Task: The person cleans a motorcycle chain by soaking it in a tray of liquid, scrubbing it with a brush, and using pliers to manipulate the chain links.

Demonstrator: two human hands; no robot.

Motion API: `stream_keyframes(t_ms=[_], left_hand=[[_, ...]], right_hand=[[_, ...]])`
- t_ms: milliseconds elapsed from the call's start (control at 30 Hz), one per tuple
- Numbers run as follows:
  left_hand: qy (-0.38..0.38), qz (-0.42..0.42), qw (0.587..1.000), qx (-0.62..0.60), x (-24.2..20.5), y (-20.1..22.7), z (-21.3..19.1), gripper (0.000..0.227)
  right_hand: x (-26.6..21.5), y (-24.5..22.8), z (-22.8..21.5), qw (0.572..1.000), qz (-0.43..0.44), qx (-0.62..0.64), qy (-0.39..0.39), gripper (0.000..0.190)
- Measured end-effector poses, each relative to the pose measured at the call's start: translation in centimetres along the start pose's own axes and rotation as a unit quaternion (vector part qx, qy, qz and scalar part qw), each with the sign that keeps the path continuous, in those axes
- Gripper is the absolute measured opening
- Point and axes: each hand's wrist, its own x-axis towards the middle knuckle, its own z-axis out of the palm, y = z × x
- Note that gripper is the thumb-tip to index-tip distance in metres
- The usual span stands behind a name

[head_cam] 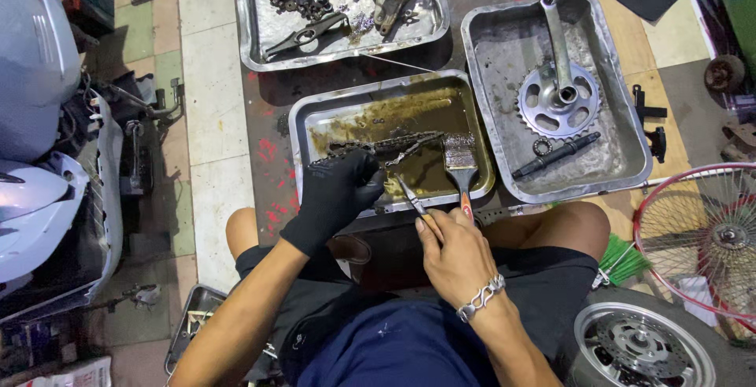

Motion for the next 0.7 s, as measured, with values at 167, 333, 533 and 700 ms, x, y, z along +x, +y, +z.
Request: stream_keyframes(t_ms=[167, 333, 533, 700], left_hand=[[0.034, 0.124, 0.991, 0.032, 0.2, -1.6, 0.9, 0.019], [0.080, 0.132, 0.973, 0.174, -0.7, 0.6, 0.0, 0.020], [0.067, 0.109, 0.984, 0.125, -0.9, 1.8, 0.0, 0.023], [0.062, 0.167, 0.983, 0.050, -0.3, 2.5, -0.1, 0.017]], right_hand=[[0.0, -0.4, 0.1, 1.000, 0.009, 0.016, -0.006, 0.034], [0.4, -0.4, 0.3, 1.000, -0.007, 0.024, 0.000, 0.033], [0.3, -0.3, 1.3, 0.997, -0.038, 0.019, 0.061, 0.024], [0.8, 0.5, 1.7, 1.000, -0.018, -0.008, 0.013, 0.022]])
